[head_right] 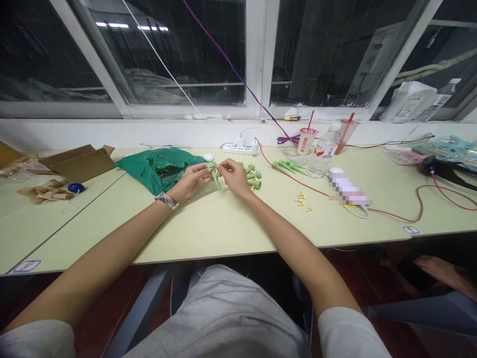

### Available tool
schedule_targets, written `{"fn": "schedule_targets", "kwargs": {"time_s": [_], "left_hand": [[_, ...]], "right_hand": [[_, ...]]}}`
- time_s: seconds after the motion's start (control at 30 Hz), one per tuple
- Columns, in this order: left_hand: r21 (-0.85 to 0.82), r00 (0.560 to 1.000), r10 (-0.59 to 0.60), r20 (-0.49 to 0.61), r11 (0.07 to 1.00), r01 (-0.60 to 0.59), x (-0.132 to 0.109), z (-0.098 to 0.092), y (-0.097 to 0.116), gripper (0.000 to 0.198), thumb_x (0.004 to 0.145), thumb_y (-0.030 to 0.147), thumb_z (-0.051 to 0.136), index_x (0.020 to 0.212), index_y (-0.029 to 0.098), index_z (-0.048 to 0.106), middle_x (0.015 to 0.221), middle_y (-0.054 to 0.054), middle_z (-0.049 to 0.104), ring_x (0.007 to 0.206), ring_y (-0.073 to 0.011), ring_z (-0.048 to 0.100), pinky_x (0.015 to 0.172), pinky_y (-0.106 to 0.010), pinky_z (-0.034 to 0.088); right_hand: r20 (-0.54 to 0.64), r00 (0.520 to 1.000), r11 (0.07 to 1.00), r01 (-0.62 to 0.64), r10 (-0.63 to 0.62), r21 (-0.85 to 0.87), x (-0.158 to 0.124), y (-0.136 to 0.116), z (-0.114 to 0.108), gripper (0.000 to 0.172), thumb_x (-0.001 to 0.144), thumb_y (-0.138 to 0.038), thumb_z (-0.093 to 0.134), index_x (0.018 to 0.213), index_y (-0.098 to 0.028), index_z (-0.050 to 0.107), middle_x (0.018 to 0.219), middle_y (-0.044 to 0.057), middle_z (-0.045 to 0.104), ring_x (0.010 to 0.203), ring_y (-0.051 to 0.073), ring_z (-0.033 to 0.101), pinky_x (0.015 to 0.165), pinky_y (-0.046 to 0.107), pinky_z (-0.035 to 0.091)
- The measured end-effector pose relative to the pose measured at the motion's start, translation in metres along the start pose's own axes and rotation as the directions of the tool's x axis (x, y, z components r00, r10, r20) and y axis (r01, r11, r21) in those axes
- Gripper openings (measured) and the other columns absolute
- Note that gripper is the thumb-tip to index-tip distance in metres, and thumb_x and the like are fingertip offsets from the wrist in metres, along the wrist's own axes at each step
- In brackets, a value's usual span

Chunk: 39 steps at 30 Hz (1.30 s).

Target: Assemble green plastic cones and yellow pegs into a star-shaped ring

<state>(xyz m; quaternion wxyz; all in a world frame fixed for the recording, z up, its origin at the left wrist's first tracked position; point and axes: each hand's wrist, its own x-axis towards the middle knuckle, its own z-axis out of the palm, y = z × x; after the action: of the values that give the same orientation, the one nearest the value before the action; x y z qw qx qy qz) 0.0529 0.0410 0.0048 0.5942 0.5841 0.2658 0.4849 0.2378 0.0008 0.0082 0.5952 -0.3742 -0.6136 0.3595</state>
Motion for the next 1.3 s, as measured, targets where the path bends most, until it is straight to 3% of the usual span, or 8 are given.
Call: {"fn": "schedule_targets", "kwargs": {"time_s": [0.17,0.4,0.57,0.87,1.13,1.3], "left_hand": [[-0.042,0.998,-0.022,0.054,0.999,0.024,-0.002,0.006,-0.002,0.036,0.071,0.032,0.098,0.096,0.015,0.078,0.091,-0.007,0.077,0.087,-0.0205,0.076,0.087,-0.036,0.064],[-0.044,0.998,-0.041,0.052,0.998,0.043,-0.004,0.009,-0.002,0.052,0.068,0.031,0.1,0.112,0.017,0.076,0.09,-0.005,0.078,0.089,-0.0205,0.077,0.092,-0.039,0.065],[-0.027,0.998,-0.05,0.049,0.998,0.051,-0.004,0.012,-0.002,0.051,0.064,0.034,0.103,0.099,0.016,0.071,0.082,-0.004,0.077,0.081,-0.0206,0.079,0.094,-0.042,0.065],[-0.018,1.0,-0.012,-0.018,1.0,0.012,-0.006,0.017,-0.008,0.054,0.063,0.038,0.103,0.09,0.018,0.06,0.082,-0.004,0.079,0.08,-0.0221,0.081,0.094,-0.044,0.066],[0.046,0.993,0.01,-0.116,0.999,-0.005,-0.012,0.025,-0.004,0.059,0.058,0.04,0.104,0.087,0.018,0.058,0.077,-0.004,0.078,0.073,-0.0227,0.08,0.084,-0.043,0.068],[0.068,0.988,0.04,-0.147,0.997,-0.03,-0.012,0.028,-0.004,0.057,0.058,0.041,0.104,0.087,0.017,0.06,0.079,-0.004,0.078,0.074,-0.0232,0.08,0.085,-0.044,0.069]], "right_hand": [[-0.093,0.994,0.998,0.064,-0.063,0.011,0.005,0.004,-0.001,0.036,0.083,-0.057,0.076,0.087,-0.022,0.07,0.079,0.0,0.069,0.063,0.014,0.058,0.057,0.027,0.046],[-0.173,0.962,0.974,0.192,-0.211,-0.123,0.003,0.006,0.0,0.023,0.088,-0.045,0.074,0.089,-0.023,0.064,0.084,0.0,0.071,0.07,0.015,0.062,0.07,0.029,0.052],[-0.192,0.947,0.957,0.223,-0.259,-0.187,0.001,0.003,-0.001,0.024,0.089,-0.044,0.073,0.083,-0.024,0.062,0.081,0.0,0.069,0.071,0.015,0.062,0.069,0.03,0.052],[-0.166,0.957,0.963,0.211,-0.238,-0.166,0.002,0.004,-0.005,0.022,0.087,-0.041,0.073,0.078,-0.023,0.064,0.078,0.0,0.071,0.071,0.016,0.064,0.071,0.031,0.054],[-0.167,0.974,0.987,0.143,-0.154,-0.075,0.003,0.006,-0.006,0.02,0.08,-0.039,0.075,0.072,-0.022,0.068,0.069,0.0,0.071,0.067,0.017,0.066,0.066,0.031,0.053],[-0.176,0.978,0.992,0.104,-0.115,-0.072,0.003,0.008,-0.006,0.019,0.079,-0.039,0.076,0.073,-0.021,0.071,0.071,0.001,0.074,0.069,0.019,0.068,0.067,0.032,0.054]]}}
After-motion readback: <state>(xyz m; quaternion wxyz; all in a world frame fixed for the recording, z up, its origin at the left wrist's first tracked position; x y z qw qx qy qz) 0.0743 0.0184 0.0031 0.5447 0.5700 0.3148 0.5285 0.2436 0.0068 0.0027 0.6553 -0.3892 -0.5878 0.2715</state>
